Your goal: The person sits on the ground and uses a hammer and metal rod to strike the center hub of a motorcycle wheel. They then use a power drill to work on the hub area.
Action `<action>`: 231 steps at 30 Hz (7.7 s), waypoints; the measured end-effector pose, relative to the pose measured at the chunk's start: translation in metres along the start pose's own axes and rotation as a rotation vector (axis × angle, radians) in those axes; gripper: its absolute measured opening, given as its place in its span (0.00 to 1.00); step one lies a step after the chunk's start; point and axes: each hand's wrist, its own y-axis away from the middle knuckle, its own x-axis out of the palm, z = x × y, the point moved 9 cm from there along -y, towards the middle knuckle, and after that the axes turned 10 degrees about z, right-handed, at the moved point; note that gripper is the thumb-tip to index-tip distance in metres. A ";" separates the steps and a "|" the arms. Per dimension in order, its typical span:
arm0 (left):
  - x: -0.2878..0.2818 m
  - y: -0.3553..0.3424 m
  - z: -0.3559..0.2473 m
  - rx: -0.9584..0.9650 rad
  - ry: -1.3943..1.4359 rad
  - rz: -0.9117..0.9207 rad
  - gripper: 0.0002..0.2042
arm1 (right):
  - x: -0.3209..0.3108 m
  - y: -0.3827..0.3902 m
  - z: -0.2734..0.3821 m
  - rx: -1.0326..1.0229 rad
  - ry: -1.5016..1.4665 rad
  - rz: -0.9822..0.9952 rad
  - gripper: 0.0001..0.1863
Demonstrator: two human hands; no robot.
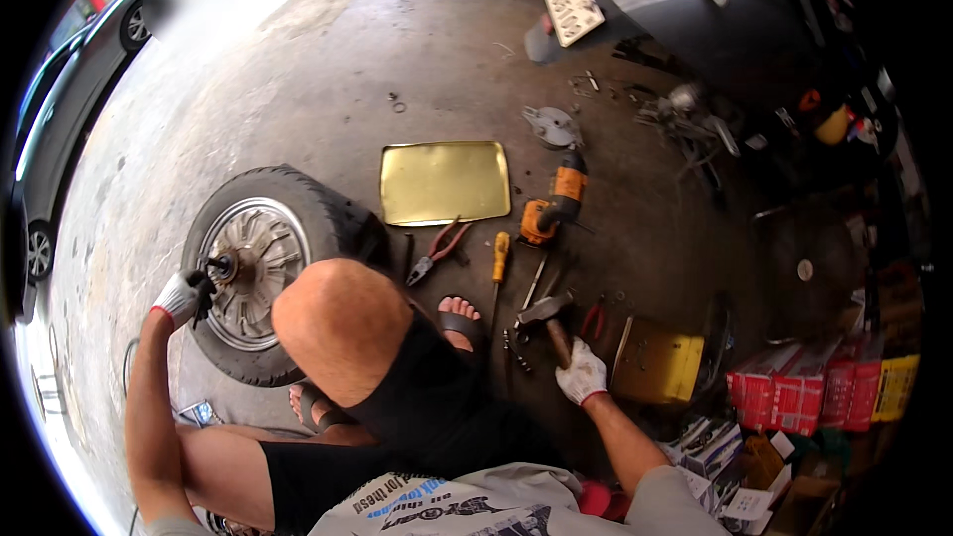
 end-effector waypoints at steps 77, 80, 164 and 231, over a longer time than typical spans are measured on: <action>-0.026 0.010 -0.021 0.056 -0.586 -0.027 0.13 | -0.118 -0.049 0.635 -0.833 1.060 0.018 0.13; -0.024 0.005 -0.026 0.104 -0.607 -0.044 0.13 | -0.117 -0.032 0.640 -1.136 0.993 -0.062 0.15; -0.070 0.041 -0.009 0.100 -0.434 -0.211 0.16 | 0.011 0.112 0.745 -1.326 1.114 0.103 0.14; -0.068 0.033 -0.008 0.136 -0.446 -0.208 0.15 | 0.026 0.096 0.742 -1.308 1.094 0.135 0.13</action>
